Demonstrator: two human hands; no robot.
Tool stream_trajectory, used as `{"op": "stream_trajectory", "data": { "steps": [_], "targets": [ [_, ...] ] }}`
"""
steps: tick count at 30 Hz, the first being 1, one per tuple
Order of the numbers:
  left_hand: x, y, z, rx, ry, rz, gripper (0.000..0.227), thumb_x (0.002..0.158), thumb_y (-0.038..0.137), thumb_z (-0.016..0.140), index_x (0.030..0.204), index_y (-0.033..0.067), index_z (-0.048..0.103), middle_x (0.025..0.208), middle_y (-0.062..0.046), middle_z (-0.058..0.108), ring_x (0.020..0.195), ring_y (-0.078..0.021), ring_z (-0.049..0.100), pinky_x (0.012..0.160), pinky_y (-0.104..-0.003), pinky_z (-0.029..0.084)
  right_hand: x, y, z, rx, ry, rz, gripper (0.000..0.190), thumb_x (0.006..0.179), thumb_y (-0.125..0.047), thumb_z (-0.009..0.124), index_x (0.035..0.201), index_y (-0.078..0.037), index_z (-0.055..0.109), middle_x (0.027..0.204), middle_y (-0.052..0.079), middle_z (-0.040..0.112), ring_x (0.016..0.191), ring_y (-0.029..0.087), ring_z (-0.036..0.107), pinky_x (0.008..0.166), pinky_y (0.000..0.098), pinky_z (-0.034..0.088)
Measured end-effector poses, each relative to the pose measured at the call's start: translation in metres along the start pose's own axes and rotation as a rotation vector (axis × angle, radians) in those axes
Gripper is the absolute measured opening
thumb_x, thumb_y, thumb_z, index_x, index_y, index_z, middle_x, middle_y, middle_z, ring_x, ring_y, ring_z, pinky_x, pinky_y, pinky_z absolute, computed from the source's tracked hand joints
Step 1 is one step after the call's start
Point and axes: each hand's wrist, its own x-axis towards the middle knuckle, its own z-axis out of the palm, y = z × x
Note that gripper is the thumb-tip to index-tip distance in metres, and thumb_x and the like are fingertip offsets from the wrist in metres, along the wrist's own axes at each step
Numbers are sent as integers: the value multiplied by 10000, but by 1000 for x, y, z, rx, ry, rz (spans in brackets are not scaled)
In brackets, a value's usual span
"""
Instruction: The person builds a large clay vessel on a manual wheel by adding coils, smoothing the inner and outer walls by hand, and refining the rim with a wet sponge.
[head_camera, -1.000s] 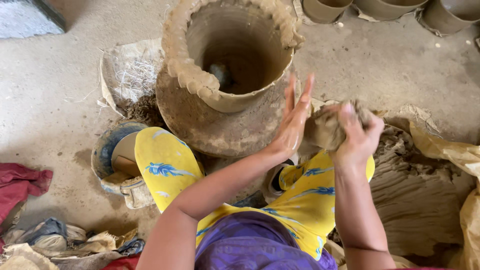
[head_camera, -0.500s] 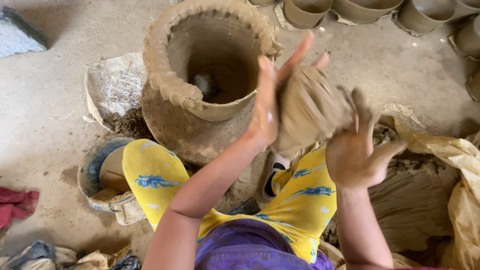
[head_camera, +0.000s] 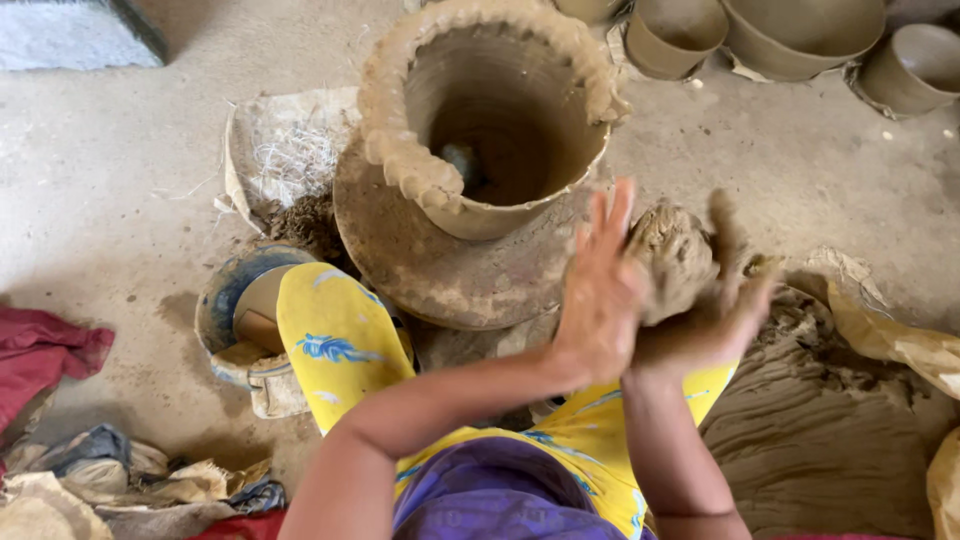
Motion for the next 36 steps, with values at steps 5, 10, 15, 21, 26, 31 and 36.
{"op": "stream_trajectory", "data": {
  "steps": [5, 10, 15, 21, 26, 31, 36],
  "targets": [
    [15, 14, 5, 147, 56, 81, 830, 1060, 705, 127, 1586, 133, 417, 1561, -270, 506, 1443, -437, 500, 1260, -679, 284, 6, -28, -36, -172, -291, -220, 511, 1087, -498, 506, 1145, 7, 552, 1054, 188, 574, 847, 237, 552, 713, 349, 470],
    [2, 4, 27, 1466, 204, 51, 854, 975, 815, 181, 1631, 271, 221, 1693, -98, 260, 1562, -320, 258, 1231, -574, 174, 14, 78, -97, -351, -55, 3, 462, 1114, -419, 497, 964, 16, 535, 827, 168, 541, 708, 230, 488, 601, 338, 407],
    [-9, -16, -15, 97, -9, 84, 1042, 992, 827, 270, 1717, 145, -41, 1786, -199, -13, 1675, -423, 47, 1367, -600, 59, 45, 100, -116, -709, -187, -309, 384, 1064, -350, 536, 941, 12, 568, 749, 173, 585, 644, 209, 493, 519, 345, 404],
    [8, -34, -103, 413, -242, 240, 1291, 763, 622, 817, 1635, 79, 34, 1673, -210, 212, 1559, -430, 201, 1259, -595, 169, 108, -20, -33, -255, -313, -244, 329, 1070, -364, 516, 1042, -43, 583, 885, 144, 621, 777, 200, 548, 662, 353, 459],
    [67, -35, -136, 525, -200, 54, 744, 754, 257, 831, 1403, 189, 473, 1354, 3, 634, 1247, -248, 685, 1044, -423, 575, 112, -58, 37, 176, -513, -185, 308, 1075, -377, 500, 1127, -89, 595, 998, 120, 651, 888, 194, 594, 782, 360, 504],
    [90, -4, -194, 1226, -372, -101, 914, 491, 190, 980, 1293, 195, 542, 1269, 15, 677, 1265, -274, 600, 1205, -687, 151, 108, -36, 65, 373, -576, -137, 312, 1080, -389, 484, 1212, -134, 607, 1111, 97, 681, 999, 187, 640, 901, 367, 550],
    [82, -30, -204, 1335, -423, -162, 938, 529, 345, 1005, 1331, 221, 534, 1329, -66, 629, 1412, -331, 411, 1144, -764, -19, 91, 28, 72, 451, -374, -74, 287, 1071, -369, 510, 1162, -120, 622, 1114, 142, 689, 993, 215, 664, 927, 396, 573]
  ]
}}
